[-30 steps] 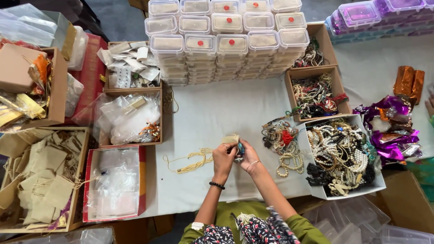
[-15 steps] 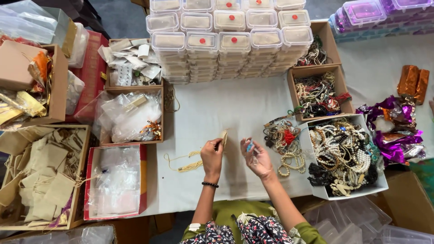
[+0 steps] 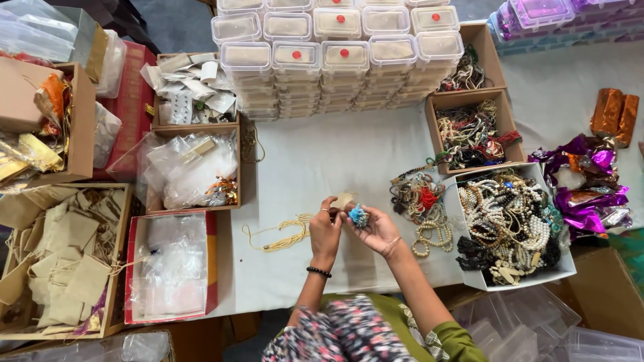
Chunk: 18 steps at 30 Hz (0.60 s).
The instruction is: The person sorts through various jewelry items, including necklaces and bracelets, on a table. They place selected items into small cloth pouches, then put the pouches into clear plastic containers. The person stacks the filled containers on the table.
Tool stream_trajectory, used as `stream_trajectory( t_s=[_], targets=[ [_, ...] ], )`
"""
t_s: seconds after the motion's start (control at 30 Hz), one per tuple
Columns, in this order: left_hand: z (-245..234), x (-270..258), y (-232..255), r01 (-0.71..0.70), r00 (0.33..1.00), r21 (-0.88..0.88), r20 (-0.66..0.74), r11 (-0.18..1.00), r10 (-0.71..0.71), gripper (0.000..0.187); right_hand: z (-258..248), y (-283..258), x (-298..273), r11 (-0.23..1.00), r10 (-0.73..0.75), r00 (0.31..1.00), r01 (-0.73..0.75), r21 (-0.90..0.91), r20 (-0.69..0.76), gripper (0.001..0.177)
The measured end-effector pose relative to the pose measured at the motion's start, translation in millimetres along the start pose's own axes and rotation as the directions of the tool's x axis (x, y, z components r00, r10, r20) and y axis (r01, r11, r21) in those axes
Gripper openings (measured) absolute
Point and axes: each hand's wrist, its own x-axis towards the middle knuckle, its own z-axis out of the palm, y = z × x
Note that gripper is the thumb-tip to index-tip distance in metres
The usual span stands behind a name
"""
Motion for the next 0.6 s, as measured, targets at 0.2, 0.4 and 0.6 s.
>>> stream_trajectory(
  t_s=[0.2,0.4,0.6],
  targets=[
    [0.9,2.2,-6.2,0.029,0.999,-0.009,-0.022,1.0,-0.029,0.041,-24.5,0.7,13.1,0.986,-0.02,0.993,0.001,-0.169,-0.113,0.034],
    [-2.1,2.2,-3.7,0.042,0.999,-0.032,-0.013,0.999,-0.042,0.043,8.4,-3.6,-5.5,0.944,-0.064,0.993,0.029,-0.329,-0.098,0.037],
    [-6.7,4.5,-4.0,0.106,0.994,-0.114,0.002,0.988,-0.107,0.044,1.2,0.9,-4.2,0.59,-0.282,0.958,0.135,-0.796,-0.047,0.042]
  ],
)
